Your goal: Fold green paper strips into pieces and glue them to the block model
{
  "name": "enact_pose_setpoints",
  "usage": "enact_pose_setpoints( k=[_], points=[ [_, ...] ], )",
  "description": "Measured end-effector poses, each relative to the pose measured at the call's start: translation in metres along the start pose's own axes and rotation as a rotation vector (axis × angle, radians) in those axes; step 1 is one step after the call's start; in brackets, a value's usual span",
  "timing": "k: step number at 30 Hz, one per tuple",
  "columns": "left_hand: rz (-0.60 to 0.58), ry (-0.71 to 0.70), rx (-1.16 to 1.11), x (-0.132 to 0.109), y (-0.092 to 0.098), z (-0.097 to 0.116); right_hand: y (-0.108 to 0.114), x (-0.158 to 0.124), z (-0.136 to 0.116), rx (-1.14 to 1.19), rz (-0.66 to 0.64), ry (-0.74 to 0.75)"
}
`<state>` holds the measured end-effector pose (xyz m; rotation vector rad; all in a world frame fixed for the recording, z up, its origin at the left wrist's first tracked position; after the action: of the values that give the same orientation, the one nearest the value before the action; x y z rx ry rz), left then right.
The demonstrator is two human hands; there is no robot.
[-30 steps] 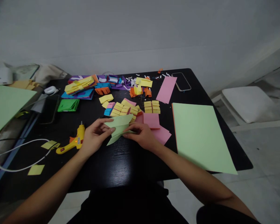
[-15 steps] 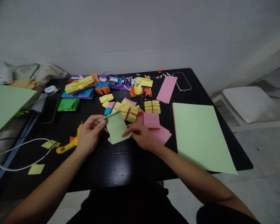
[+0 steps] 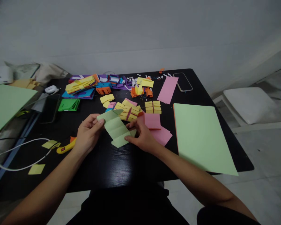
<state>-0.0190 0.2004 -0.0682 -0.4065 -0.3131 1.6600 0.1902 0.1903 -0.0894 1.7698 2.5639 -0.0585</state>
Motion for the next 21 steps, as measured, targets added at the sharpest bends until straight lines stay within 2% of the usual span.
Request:
enact_pose_setpoints(
  k=[12,21],
  points=[
    [-0.138,0.11,0.189,-0.013,-0.017,-0.016,0.008,0.003,0.001,0.121,0.06,-0.063],
    [-0.126,0.092,0.277,-0.012,-0.012,-0.017,0.01,0.002,0.003,0.098,0.047,-0.148]
  ],
)
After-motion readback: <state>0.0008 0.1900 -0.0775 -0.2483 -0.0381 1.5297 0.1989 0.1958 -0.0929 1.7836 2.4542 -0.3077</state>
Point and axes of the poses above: each hand's wrist, its own x-axis towards the middle knuckle, its own y-axis out of the back of the hand, z = x × y, the point moved 9 cm from there along x, towards the middle knuckle, and after that the axes turned 8 degrees about -x, right-handed, at the moved point
